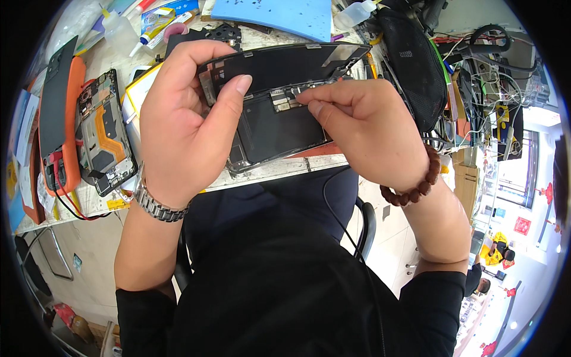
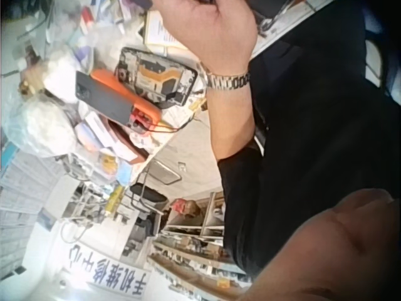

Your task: The person removes the screen protector from a smartphone, then uses a prying tool to separate the screen assembly from the frame. They continue to pry around the edges and use a screwdriver to loosen internal screws, partially opening the device.

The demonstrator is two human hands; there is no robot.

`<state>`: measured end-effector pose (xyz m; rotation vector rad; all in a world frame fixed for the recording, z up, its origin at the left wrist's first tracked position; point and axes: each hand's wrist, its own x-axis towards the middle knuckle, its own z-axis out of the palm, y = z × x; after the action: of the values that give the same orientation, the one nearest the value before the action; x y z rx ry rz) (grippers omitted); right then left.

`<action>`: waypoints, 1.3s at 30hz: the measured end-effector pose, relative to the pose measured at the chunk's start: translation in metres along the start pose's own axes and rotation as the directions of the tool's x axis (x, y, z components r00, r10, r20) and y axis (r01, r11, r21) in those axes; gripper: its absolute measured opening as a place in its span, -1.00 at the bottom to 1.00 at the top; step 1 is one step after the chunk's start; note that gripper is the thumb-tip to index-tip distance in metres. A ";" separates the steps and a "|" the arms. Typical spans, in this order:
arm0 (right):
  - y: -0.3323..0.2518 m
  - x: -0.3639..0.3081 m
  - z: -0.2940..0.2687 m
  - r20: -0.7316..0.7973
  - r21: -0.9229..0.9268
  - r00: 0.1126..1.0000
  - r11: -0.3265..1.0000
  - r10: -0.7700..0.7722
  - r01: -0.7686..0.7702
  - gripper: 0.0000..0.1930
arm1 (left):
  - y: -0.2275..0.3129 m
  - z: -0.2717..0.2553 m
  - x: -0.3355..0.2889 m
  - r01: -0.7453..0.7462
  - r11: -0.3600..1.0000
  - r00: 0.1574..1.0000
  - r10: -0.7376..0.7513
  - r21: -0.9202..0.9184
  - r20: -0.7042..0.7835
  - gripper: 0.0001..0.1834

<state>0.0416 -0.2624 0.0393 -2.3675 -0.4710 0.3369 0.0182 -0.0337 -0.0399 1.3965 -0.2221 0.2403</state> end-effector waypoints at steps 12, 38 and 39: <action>-0.017 0.007 0.007 -0.020 -0.117 0.995 0.988 0.100 -0.102 -0.89 | -0.006 -0.001 0.001 -0.044 0.999 0.999 0.044 0.012 -0.008 -0.67; 0.018 0.008 -0.005 -0.131 -0.487 0.910 0.825 -0.393 0.286 -0.91 | -0.006 0.001 0.007 -0.020 1.000 0.997 0.021 0.013 -0.069 -0.65; 0.019 0.010 -0.005 -0.110 -0.484 0.915 0.825 -0.389 0.293 -0.91 | -0.006 0.001 0.007 -0.018 1.000 0.997 0.019 0.012 -0.075 -0.65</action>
<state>0.0569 -0.2745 0.0295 -2.6584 -0.9494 -0.2139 0.0270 -0.0356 -0.0431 1.3942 -0.1716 0.3094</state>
